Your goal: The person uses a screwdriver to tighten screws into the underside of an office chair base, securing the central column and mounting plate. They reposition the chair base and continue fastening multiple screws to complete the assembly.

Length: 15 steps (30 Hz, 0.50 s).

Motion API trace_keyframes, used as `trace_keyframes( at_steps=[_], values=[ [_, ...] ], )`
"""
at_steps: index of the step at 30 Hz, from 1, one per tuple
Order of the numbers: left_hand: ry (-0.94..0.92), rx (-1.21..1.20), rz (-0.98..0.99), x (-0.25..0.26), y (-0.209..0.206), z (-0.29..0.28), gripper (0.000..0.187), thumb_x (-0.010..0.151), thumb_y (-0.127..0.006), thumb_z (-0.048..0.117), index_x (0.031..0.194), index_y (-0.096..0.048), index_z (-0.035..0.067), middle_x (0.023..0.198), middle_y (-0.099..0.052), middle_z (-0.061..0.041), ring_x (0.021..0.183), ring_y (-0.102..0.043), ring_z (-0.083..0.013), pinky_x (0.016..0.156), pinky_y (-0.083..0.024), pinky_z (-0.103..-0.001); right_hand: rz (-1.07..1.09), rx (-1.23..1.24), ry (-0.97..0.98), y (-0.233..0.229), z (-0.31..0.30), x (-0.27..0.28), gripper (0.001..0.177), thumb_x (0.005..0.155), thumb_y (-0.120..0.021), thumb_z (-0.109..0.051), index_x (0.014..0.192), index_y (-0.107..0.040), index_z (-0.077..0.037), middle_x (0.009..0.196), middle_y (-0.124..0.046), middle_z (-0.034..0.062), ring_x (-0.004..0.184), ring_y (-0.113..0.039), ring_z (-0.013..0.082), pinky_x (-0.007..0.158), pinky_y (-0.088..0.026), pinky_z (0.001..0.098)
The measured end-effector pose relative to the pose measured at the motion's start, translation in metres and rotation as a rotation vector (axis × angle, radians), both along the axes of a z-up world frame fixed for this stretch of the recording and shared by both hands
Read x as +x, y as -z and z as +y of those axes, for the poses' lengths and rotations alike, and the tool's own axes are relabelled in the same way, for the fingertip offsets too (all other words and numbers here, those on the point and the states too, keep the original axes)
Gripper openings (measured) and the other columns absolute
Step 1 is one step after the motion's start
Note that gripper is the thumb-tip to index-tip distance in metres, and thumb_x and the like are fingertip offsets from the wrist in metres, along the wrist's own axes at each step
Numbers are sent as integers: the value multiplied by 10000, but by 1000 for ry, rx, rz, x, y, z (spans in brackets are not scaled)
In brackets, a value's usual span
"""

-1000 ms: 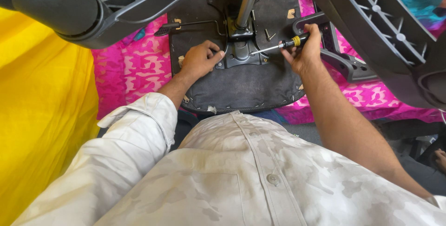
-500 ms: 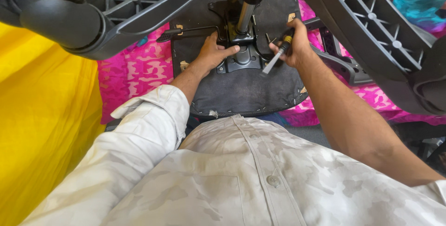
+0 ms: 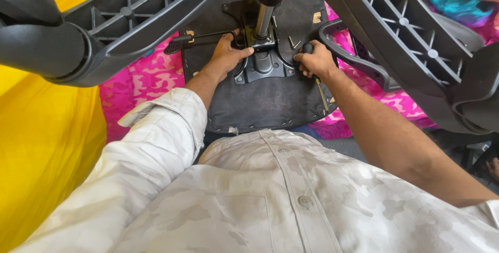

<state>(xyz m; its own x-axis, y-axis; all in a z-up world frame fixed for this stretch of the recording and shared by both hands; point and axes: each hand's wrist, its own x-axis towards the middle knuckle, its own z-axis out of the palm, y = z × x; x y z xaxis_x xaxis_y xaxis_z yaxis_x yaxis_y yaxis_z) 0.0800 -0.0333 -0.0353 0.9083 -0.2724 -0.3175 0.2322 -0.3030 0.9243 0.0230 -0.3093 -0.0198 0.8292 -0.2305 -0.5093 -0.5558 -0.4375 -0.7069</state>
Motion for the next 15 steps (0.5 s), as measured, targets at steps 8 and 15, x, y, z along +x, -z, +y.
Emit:
trace_keyframes(
  at_steps=[8,15],
  values=[
    [42,12,145,1,-10,5,970,798,-775,46,1612,-248,88,1224,-695,-230,1185,-693,-281,1091,-496,-390,48,-64,-109,-10,4,-5,510,872,-786,-214,1289,-506,-124,720,-669,61,521,-624,126,458,-506,291],
    [22,-17,119,0,-5,3,937,830,-773,63,1614,-261,75,1264,-683,-231,1129,-707,-242,1052,-519,-353,-16,-46,-236,-16,10,-23,431,879,-815,-304,1211,-580,-158,778,-664,47,533,-624,141,489,-533,294]
  ],
)
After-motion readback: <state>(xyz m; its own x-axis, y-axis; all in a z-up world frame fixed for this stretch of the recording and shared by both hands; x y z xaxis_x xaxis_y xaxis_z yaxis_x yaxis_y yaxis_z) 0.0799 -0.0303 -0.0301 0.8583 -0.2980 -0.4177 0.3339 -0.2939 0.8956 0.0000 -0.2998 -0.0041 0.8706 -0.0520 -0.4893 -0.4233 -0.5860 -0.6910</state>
